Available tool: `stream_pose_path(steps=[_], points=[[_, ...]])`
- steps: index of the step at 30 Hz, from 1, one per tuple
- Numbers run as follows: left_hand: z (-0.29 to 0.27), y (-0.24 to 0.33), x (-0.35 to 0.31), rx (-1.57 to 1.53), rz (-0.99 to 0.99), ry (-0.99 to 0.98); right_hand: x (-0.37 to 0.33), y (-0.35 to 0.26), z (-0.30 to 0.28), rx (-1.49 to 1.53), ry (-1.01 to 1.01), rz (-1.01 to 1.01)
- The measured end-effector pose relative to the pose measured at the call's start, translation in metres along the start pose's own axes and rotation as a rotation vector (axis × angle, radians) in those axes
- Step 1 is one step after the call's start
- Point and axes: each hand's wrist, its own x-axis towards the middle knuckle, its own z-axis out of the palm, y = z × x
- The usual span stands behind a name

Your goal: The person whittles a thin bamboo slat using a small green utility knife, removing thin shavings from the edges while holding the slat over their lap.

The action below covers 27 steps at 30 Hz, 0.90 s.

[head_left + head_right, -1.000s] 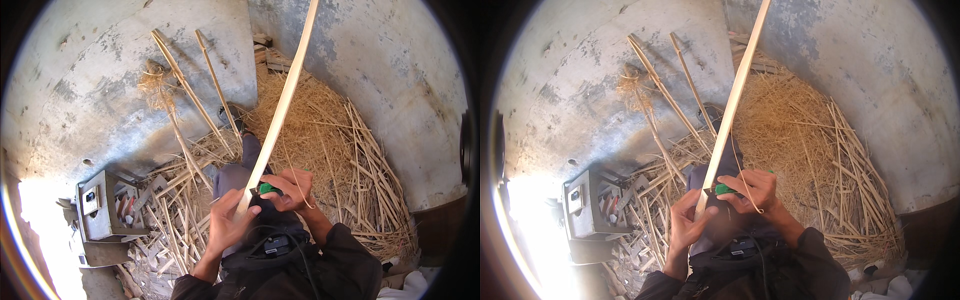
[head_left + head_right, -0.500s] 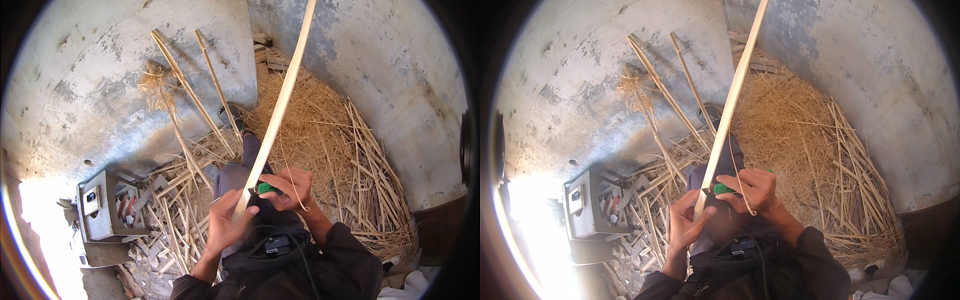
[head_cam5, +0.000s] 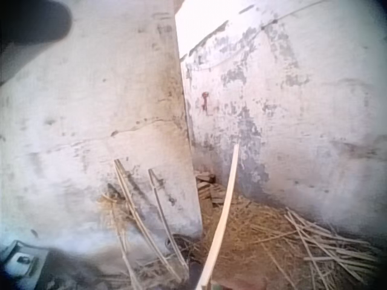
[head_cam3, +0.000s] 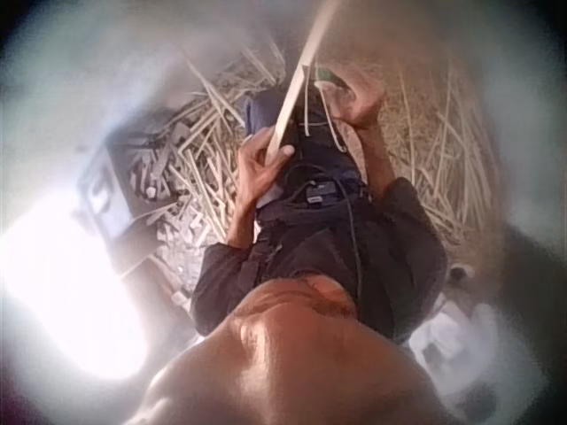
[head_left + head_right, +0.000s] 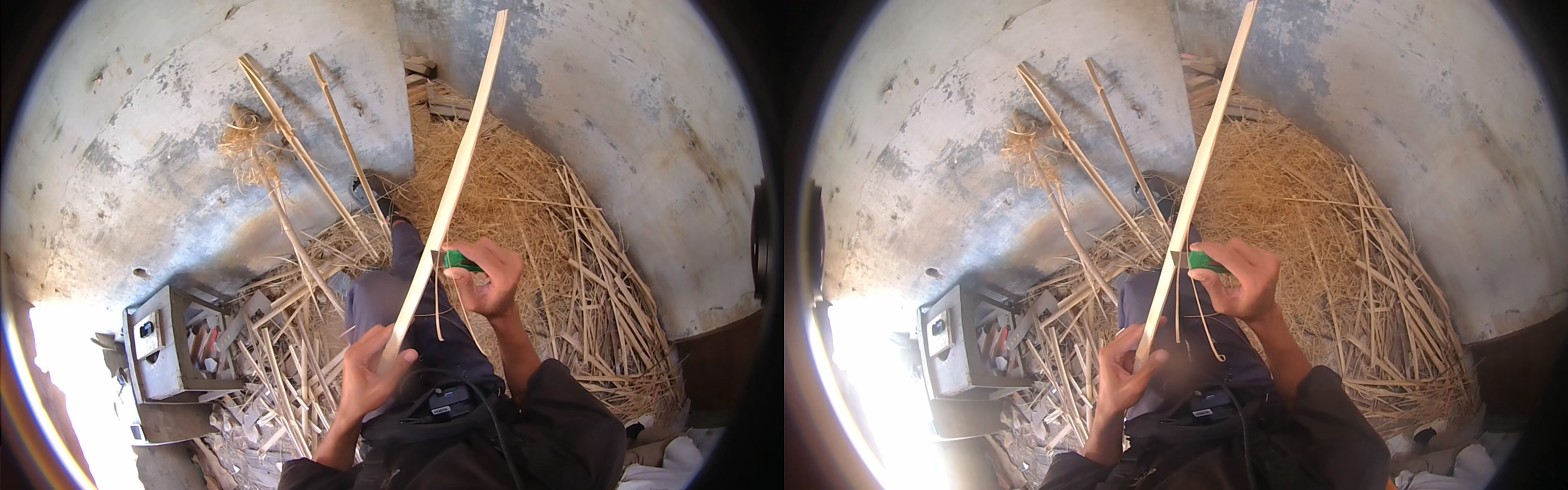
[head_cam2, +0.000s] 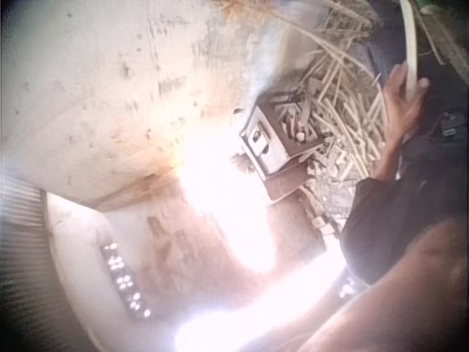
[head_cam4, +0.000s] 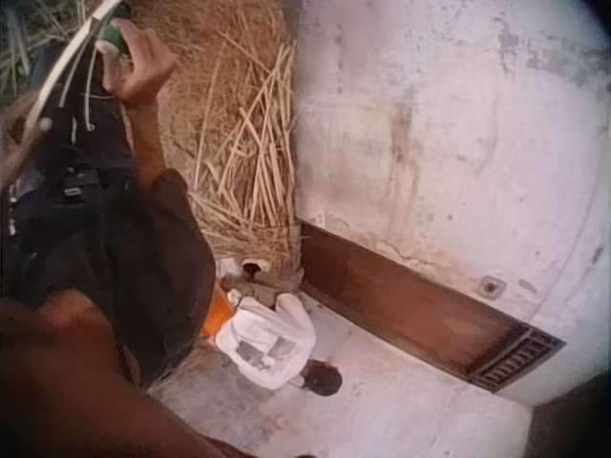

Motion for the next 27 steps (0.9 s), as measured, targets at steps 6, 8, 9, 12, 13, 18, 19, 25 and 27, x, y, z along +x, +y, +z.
stream_pose_path(steps=[6, 8, 9, 12, 13, 18, 19, 25, 27], points=[[-0.002, -0.005, -0.008, 0.023, -0.008, 0.017, 0.006, 0.014, 0.000, 0.016, 0.027, -0.003], [-0.002, -0.004, -0.009, 0.017, -0.015, 0.029, 0.007, 0.015, 0.001, 0.016, 0.019, -0.007], [-0.003, -0.003, -0.010, 0.012, -0.017, 0.030, 0.007, 0.015, 0.002, 0.015, 0.011, -0.012], [-0.003, -0.005, -0.009, 0.003, -0.008, 0.031, 0.011, 0.018, 0.004, 0.026, 0.035, -0.053], [-0.004, -0.006, -0.009, 0.003, 0.000, 0.031, 0.011, 0.018, 0.004, 0.026, 0.035, -0.053], [-0.003, -0.011, -0.011, -0.023, -0.015, 0.029, 0.009, 0.035, 0.009, 0.058, 0.077, -0.052], [-0.003, -0.015, -0.014, -0.037, -0.036, 0.024, 0.007, 0.045, 0.011, 0.060, 0.076, -0.051], [-0.007, -0.026, -0.035, 0.060, -0.161, -0.056, 0.033, 0.098, -0.018, -0.147, 0.333, 0.152], [-0.003, -0.033, -0.039, 0.017, -0.142, -0.035, 0.040, 0.117, -0.020, -0.081, 0.352, 0.184]])
